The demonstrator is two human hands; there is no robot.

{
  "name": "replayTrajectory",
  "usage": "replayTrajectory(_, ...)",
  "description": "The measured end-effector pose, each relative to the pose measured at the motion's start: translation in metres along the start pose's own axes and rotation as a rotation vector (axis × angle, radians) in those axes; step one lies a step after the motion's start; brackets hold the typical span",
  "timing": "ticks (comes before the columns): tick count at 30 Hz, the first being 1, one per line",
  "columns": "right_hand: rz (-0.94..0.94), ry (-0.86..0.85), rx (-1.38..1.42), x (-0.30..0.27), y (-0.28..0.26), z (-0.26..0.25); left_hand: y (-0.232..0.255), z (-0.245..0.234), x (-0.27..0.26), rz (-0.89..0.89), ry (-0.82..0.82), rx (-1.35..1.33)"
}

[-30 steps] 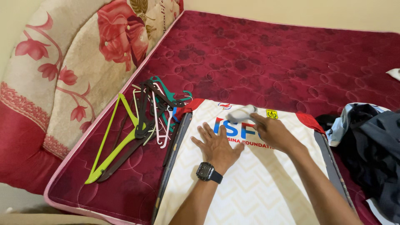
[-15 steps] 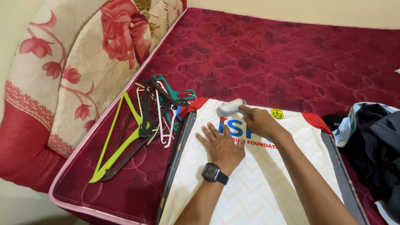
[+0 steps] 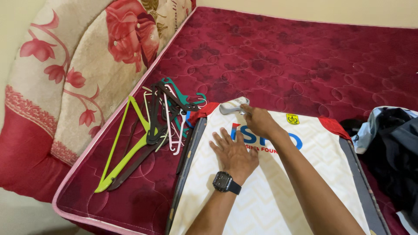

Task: The person irons a white and red sports jersey on a portable ironing board, then hangs it on a hanger and places it on a clothes rack. Afterwards, the person picks up a blue polo shirt from a pile and lays it flat on the ironing board.

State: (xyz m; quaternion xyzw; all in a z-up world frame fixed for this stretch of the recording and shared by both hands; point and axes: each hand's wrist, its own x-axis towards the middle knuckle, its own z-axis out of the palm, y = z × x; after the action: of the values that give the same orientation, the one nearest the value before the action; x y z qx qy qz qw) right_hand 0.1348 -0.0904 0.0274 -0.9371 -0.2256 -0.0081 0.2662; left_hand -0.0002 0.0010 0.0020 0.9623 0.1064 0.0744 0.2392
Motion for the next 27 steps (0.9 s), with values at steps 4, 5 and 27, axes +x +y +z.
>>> replayTrajectory(4,0.018,-0.008,-0.035,-0.005,0.004,0.001,0.000,-0.009,0.002,-0.007,-0.022,-0.015)
replayTrajectory(5,-0.026,0.017,-0.029,-0.007,0.005,0.001,0.000,-0.010,0.004,-0.020,-0.030,-0.006)
replayTrajectory(27,0.068,-0.044,-0.116,-0.093,-0.001,-0.036,-0.088,0.016,0.136,0.352,0.316,0.288)
